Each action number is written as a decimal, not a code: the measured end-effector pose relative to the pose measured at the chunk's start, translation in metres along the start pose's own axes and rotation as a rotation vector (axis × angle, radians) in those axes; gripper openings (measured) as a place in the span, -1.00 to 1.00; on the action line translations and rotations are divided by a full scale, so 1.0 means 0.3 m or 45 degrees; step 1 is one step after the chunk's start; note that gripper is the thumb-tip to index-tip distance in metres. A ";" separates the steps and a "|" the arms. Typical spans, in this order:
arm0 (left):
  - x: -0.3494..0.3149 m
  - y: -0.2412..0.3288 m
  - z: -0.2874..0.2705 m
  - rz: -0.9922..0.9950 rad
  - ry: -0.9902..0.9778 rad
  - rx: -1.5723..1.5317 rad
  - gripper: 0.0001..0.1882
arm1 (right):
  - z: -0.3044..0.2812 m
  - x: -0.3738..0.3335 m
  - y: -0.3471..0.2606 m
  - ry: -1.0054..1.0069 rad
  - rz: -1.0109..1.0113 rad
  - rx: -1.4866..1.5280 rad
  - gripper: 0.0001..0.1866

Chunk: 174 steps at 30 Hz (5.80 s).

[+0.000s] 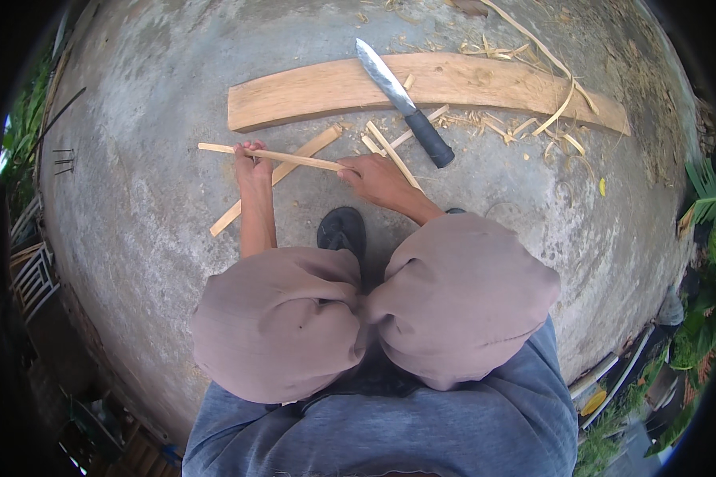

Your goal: The person sits on a concrete floor and uses a knife to split a wooden plank into thin strips. They repeatedly position the wood, cut it, and arrange the resulting strips on their lap.

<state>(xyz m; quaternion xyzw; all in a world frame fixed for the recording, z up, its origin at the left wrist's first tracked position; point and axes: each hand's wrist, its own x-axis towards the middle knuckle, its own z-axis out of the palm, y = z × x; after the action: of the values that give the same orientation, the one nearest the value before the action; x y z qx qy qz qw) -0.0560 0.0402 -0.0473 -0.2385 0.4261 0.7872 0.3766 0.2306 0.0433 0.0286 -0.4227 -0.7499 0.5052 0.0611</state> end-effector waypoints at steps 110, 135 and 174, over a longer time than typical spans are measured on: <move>-0.169 -0.201 -0.035 1.624 -1.290 2.274 -0.81 | -0.118 0.049 0.289 0.566 0.284 -0.140 -0.51; -0.164 -0.197 -0.010 1.547 -1.296 2.231 -0.79 | -0.231 0.011 0.111 0.638 0.121 0.043 -0.48; -0.162 -0.186 0.005 1.462 -1.337 2.305 -0.76 | -0.152 0.075 0.257 0.550 0.308 -0.215 -0.47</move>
<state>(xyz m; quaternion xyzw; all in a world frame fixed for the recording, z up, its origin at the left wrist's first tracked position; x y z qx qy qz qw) 0.0176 0.0422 -0.0402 0.6901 0.6646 0.2557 0.1291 0.2841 0.1012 -0.0195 -0.6109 -0.7030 0.3426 0.1235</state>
